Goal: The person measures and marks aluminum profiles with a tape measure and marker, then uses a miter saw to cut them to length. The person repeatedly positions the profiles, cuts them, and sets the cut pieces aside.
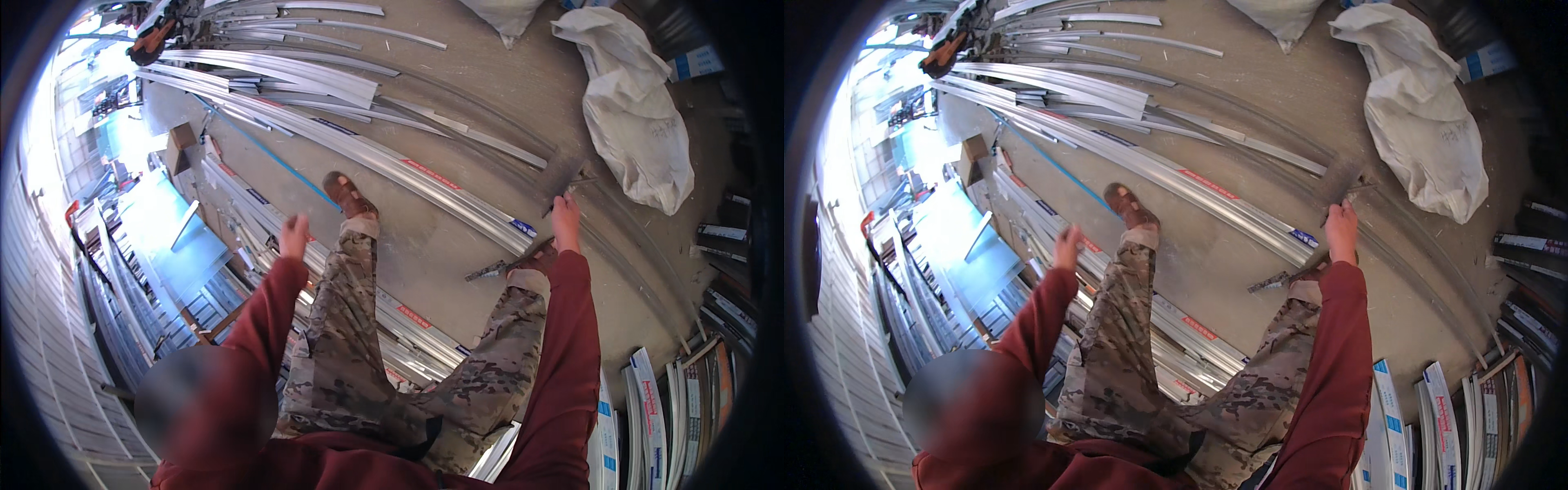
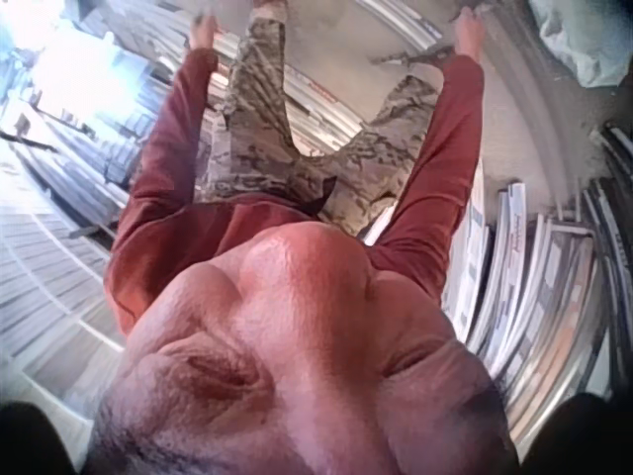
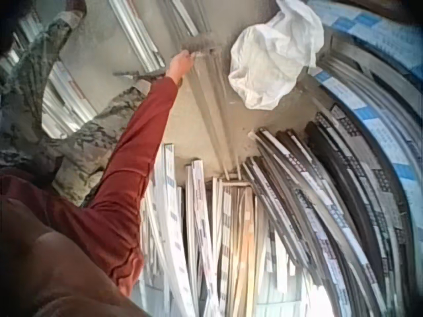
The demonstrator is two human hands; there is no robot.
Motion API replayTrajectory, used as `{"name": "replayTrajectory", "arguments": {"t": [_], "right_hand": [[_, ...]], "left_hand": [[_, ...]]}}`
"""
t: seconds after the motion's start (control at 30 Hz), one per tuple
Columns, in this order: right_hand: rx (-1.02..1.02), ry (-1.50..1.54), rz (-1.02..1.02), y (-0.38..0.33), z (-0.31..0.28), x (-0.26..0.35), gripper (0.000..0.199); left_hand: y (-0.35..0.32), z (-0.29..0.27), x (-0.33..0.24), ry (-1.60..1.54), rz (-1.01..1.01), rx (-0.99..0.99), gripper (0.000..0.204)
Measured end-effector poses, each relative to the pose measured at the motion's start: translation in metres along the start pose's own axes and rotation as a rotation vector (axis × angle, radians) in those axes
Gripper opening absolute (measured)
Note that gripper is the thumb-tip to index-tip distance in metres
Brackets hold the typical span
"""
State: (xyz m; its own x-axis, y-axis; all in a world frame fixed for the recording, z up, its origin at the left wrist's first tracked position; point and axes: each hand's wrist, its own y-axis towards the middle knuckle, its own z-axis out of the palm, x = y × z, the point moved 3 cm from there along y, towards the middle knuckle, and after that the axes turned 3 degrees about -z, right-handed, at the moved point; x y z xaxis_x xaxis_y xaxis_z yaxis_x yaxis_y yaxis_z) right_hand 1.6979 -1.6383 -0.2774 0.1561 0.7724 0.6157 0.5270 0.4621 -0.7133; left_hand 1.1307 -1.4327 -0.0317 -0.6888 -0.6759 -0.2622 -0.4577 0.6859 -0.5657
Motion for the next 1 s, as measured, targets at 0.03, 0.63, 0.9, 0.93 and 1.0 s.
{"name": "replayTrajectory", "arguments": {"t": [0.03, 0.63, 0.9, 0.93, 1.0], "right_hand": [[0.025, -0.024, -0.025, 0.001, 0.017, 0.015, 0.058], [0.003, -0.152, -0.058, -0.017, 0.222, 0.169, 0.048], [0.092, -0.011, -0.021, -0.037, 0.263, 0.216, 0.043], [0.108, -0.008, -0.01, -0.036, 0.264, 0.216, 0.043], [0.119, -0.055, 0.012, -0.029, 0.264, 0.208, 0.043]], "left_hand": [[0.075, -0.003, 0.024, -0.284, 0.009, 0.113, 0.07], [0.287, 0.113, -0.227, -0.899, -0.071, 0.538, 0.062], [0.311, 0.138, -0.219, -0.936, -0.049, 0.632, 0.057], [0.317, 0.142, -0.216, -0.935, -0.054, 0.642, 0.056], [0.318, 0.147, -0.215, -0.942, -0.056, 0.651, 0.055]]}}
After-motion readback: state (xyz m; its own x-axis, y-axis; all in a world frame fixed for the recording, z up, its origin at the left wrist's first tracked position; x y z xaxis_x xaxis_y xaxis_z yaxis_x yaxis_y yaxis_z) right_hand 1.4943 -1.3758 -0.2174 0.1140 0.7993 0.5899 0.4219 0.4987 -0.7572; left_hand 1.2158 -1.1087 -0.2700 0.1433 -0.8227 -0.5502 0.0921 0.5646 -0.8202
